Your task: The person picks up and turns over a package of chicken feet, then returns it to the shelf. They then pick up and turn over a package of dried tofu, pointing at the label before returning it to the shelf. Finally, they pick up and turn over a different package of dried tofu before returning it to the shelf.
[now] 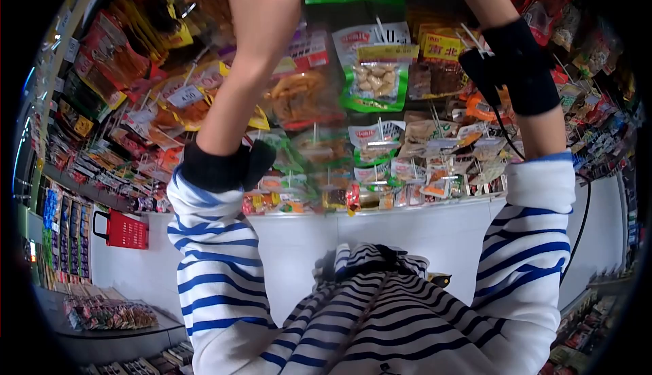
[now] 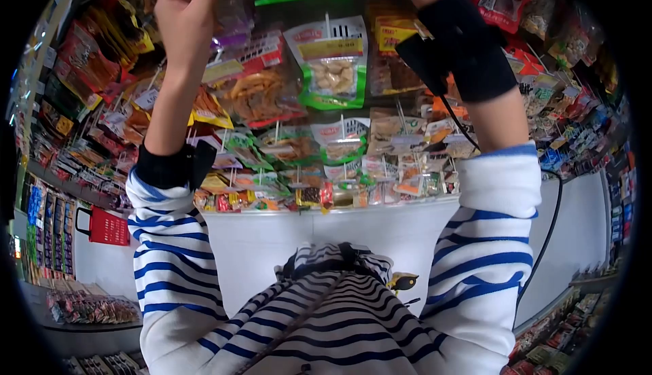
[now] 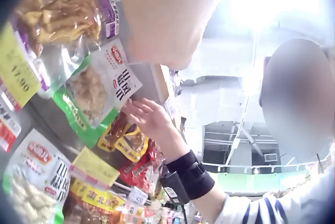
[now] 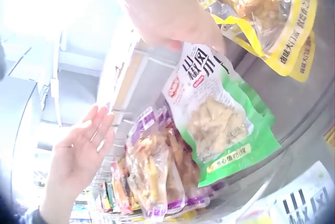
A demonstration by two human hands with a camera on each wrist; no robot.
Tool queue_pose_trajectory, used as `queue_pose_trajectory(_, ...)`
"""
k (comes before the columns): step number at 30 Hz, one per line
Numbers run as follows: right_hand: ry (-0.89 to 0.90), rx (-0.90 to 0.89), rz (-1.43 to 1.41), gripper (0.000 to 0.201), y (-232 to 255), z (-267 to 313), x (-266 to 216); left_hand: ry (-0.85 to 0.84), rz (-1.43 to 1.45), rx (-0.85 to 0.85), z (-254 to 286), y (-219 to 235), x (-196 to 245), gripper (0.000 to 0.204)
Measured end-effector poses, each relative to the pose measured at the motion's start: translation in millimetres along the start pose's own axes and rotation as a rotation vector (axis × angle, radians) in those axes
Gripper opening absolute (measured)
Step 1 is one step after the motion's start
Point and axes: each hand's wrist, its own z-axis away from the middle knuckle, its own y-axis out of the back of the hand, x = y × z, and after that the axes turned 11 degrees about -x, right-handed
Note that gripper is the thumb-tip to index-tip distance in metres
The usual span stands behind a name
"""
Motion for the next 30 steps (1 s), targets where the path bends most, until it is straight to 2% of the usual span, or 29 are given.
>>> queue_pose_trajectory(1,0.003,-0.071,-0.175,0.041,4,24,-11,-0.142,0.063,0.123,15,-5,-4,0.022)
queue_pose_trajectory(2,0.018,-0.157,-0.296,0.035,9,58,-35,-0.147,0.013,0.070,32,1,-2,0.024)
queue_pose_trajectory(3,0.122,-0.079,-0.368,0.032,10,73,-40,-0.156,-0.036,0.019,48,7,1,0.027)
queue_pose_trajectory(4,0.188,-0.118,-0.412,0.032,13,95,-48,-0.163,0.062,0.100,61,5,0,0.023)
queue_pose_trajectory(5,0.254,-0.155,-0.457,0.032,18,112,-53,-0.133,0.001,0.013,77,7,5,0.027)
queue_pose_trajectory(6,0.266,-0.177,-0.487,0.032,26,122,-40,-0.089,0.028,0.017,93,5,6,0.026)
queue_pose_trajectory(8,0.413,0.014,-0.184,0.019,22,171,-40,0.013,0.030,0.005,130,2,5,0.027)
queue_pose_trajectory(9,0.523,0.044,-0.211,0.017,20,194,-28,0.069,0.005,-0.007,151,2,3,0.030)
queue_pose_trajectory(10,0.506,0.035,-0.246,0.013,23,224,-14,0.166,0.048,0.002,171,-2,6,0.031)
queue_pose_trajectory(11,0.466,0.037,-0.193,0.010,20,249,0,0.260,0.092,0.011,191,-5,8,0.032)
queue_pose_trajectory(12,0.333,0.079,-0.221,0.009,14,276,10,0.350,0.129,0.003,209,-5,11,0.032)
queue_pose_trajectory(15,-0.002,0.038,-0.192,0.006,1,348,40,0.611,0.218,-0.014,262,-3,18,0.032)
queue_pose_trajectory(19,-0.417,0.017,-0.295,0.010,-21,420,48,0.841,0.287,-0.023,322,10,32,0.033)
queue_pose_trajectory(21,-0.547,0.014,-0.323,0.011,-33,447,46,0.945,0.288,-0.033,347,15,43,0.034)
queue_pose_trajectory(22,-0.608,0.010,-0.339,0.012,-40,458,47,0.952,0.253,-0.093,356,19,49,0.036)
queue_pose_trajectory(25,-0.726,-0.049,-0.373,0.014,-62,492,51,1.064,0.273,-0.076,389,22,63,0.038)
queue_pose_trajectory(30,-0.878,-0.181,-0.376,0.014,-89,544,66,1.241,0.312,-0.160,453,13,73,0.036)
